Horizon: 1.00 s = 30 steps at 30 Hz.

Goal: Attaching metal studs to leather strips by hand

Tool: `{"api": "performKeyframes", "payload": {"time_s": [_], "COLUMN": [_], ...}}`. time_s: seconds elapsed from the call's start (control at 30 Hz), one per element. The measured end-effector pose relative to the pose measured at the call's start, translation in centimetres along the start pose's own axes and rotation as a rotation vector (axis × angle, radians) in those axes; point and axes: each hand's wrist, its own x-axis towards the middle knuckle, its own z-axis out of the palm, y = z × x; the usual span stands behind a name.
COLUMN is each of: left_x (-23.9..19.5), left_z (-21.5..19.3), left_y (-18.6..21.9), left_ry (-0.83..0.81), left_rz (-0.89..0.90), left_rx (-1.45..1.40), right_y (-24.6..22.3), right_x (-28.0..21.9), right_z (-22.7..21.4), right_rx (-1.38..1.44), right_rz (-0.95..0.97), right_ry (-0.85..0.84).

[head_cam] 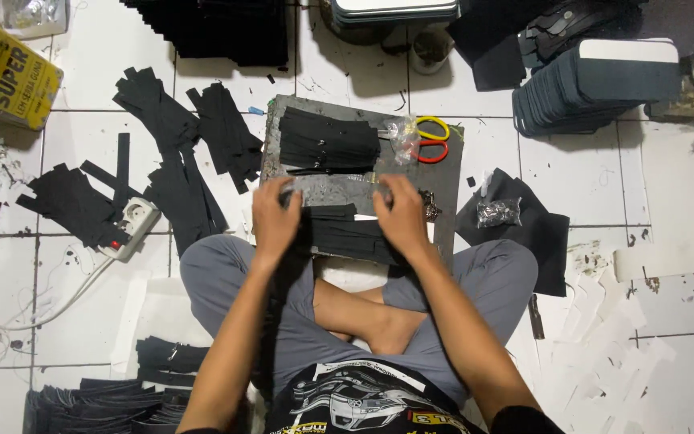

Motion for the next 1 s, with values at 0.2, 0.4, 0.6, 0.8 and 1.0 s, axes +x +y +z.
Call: {"api": "performKeyframes", "payload": {"time_s": [0.2, 0.4, 0.6, 0.8, 1.0], "left_x": [-5.0, -7.7, -9.3, -10.9, -11.4], "left_z": [-0.7, -0.8, -0.9, 1.6, 2.3], "left_y": [0.7, 0.5, 2.8, 2.7, 2.3], "left_ry": [-0.129, -0.132, -0.190, -0.284, -0.268], "left_rz": [0.081, 0.219, 0.178, 0.201, 0.223], "left_rx": [0.082, 0.210, 0.187, 0.238, 0.295], "right_y": [2.3, 0.8, 0.4, 1.7, 1.7], "right_x": [-6.4, -7.8, -8.9, -9.5, -9.1], "right_z": [2.7, 2.5, 1.6, 1.8, 1.4], "right_rx": [-0.083, -0.217, -0.289, -0.277, -0.168], "right_rz": [-0.133, -0.221, -0.259, -0.228, -0.162], "right_ry": [-0.206, -0.198, -0.039, -0.045, -0.048]}}
